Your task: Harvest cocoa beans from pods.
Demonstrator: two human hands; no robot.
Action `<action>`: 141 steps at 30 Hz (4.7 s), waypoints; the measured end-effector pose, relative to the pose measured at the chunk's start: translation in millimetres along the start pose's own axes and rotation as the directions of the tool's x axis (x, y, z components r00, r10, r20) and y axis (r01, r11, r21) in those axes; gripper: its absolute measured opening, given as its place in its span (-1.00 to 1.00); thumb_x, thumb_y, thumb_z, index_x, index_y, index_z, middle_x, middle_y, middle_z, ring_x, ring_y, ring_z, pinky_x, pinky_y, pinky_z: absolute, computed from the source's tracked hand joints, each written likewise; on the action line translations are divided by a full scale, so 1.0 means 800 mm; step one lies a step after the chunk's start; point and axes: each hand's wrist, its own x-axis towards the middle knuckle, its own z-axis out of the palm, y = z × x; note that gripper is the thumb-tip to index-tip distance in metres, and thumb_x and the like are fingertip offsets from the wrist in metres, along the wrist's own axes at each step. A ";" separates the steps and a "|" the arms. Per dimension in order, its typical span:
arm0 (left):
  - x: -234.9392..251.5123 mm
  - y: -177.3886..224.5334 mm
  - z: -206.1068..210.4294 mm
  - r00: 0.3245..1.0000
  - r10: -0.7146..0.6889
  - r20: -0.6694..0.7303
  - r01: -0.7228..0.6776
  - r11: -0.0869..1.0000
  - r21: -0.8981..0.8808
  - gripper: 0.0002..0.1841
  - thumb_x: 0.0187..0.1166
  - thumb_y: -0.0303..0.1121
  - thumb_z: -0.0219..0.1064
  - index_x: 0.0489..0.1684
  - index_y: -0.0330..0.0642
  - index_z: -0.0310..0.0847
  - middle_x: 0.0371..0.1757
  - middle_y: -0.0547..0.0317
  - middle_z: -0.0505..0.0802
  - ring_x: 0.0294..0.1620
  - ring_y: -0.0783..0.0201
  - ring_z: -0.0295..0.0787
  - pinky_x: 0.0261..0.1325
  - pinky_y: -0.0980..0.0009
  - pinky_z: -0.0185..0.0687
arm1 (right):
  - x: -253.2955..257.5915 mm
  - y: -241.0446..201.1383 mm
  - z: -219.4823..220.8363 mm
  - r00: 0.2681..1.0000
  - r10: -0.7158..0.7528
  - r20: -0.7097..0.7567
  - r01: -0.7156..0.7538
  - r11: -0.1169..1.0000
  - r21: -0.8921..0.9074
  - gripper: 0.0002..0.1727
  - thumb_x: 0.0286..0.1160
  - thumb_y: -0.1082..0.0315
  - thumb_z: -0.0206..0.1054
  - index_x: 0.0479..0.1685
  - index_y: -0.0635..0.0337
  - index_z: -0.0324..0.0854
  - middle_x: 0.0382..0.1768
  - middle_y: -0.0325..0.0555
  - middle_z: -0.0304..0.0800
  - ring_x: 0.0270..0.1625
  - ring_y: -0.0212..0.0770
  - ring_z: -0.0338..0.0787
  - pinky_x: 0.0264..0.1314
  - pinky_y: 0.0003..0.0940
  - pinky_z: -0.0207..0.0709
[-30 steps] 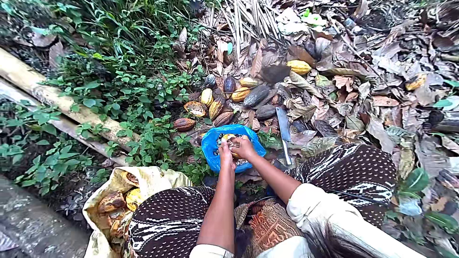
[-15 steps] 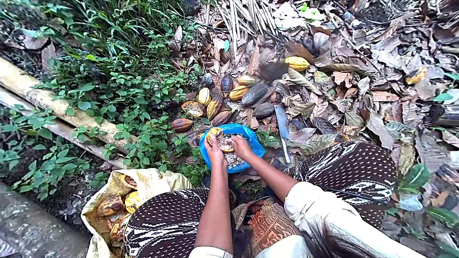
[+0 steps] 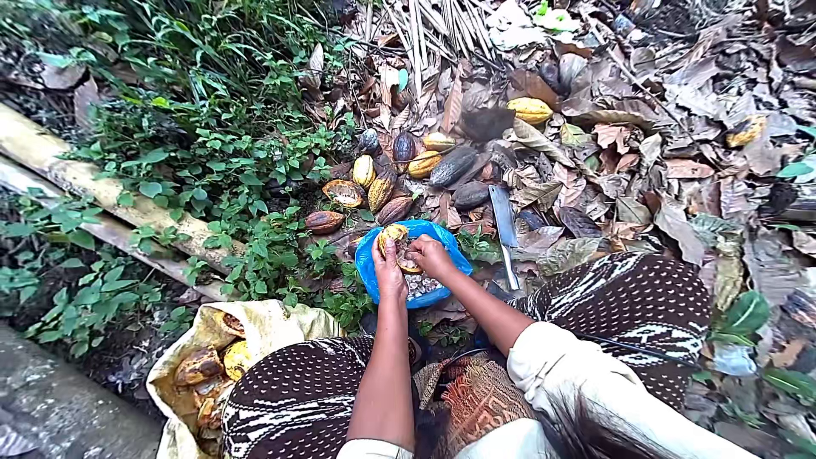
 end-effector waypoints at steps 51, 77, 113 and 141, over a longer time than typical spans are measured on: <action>-0.008 0.004 0.014 0.997 -0.078 0.010 0.042 0.633 0.773 -0.61 0.81 -0.38 0.00 0.47 -0.42 0.41 0.10 -0.43 0.75 0.08 -0.23 0.75 0.18 -0.16 0.62 | -0.008 -0.037 -0.022 0.986 0.166 0.014 -0.165 0.985 -0.049 -0.60 0.55 0.55 0.27 0.33 0.15 0.76 0.25 0.19 0.82 0.36 0.23 0.75 0.45 0.28 0.51; -0.016 -0.010 0.028 0.948 -0.305 -0.094 0.302 0.952 -0.045 -0.61 0.82 -0.44 -0.07 0.57 -0.22 0.33 0.14 -0.13 0.71 -0.01 0.15 0.70 0.05 0.17 0.65 | 0.008 -0.009 -0.023 0.985 0.170 0.022 -0.171 0.985 0.007 -0.47 0.49 0.60 0.28 0.50 0.20 0.62 0.37 0.24 0.74 0.47 0.23 0.68 0.57 0.24 0.45; -0.019 -0.009 0.018 0.981 -0.194 -0.008 0.188 0.941 0.282 -0.55 0.78 -0.54 0.06 0.65 -0.19 0.31 0.39 -0.18 0.68 0.23 0.08 0.71 0.26 0.09 0.65 | -0.003 0.001 -0.013 1.000 0.006 -0.026 -0.009 0.993 -0.116 -0.42 0.38 0.69 0.37 0.48 0.23 0.56 0.28 0.36 0.71 0.35 0.37 0.72 0.42 0.31 0.55; 0.000 -0.009 0.003 0.950 -0.146 -0.274 0.224 0.933 0.280 -0.51 0.62 -0.65 0.24 0.55 -0.31 0.34 0.34 -0.30 0.69 0.26 -0.06 0.72 0.27 -0.02 0.66 | 0.003 0.003 -0.033 0.970 -0.225 -0.088 0.231 0.971 0.067 -0.83 0.31 0.63 0.44 -0.13 0.37 0.77 0.39 0.35 0.60 0.49 0.26 0.57 0.53 0.11 0.48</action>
